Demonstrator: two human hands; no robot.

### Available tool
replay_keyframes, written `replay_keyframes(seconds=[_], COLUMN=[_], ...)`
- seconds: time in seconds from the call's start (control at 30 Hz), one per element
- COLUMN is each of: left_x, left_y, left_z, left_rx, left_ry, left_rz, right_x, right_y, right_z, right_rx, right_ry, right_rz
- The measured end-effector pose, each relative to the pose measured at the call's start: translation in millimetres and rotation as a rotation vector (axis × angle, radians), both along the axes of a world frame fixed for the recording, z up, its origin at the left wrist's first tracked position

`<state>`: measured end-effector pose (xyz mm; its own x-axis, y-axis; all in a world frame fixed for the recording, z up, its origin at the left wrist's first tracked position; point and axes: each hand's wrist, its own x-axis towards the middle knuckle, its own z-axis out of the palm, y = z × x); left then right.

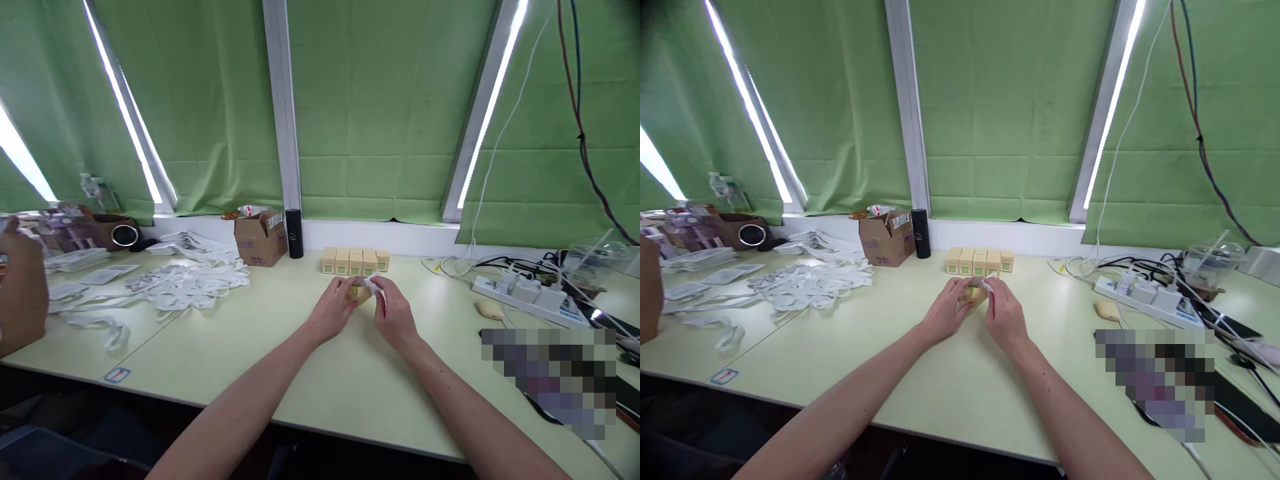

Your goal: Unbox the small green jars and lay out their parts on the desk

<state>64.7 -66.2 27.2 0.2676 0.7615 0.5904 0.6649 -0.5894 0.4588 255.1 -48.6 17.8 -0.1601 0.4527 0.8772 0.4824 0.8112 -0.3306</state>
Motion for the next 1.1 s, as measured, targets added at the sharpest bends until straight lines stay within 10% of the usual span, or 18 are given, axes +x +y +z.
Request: replay_keyframes(seconds=[1.1], left_x=[3], left_y=[3], left_z=[-8.9], left_rx=[0.101], left_ry=[0.384], left_rz=[0.074], right_x=[0], right_y=[14], right_z=[-9.9], right_rx=[-0.447], right_ry=[-0.029], right_rz=[-0.062])
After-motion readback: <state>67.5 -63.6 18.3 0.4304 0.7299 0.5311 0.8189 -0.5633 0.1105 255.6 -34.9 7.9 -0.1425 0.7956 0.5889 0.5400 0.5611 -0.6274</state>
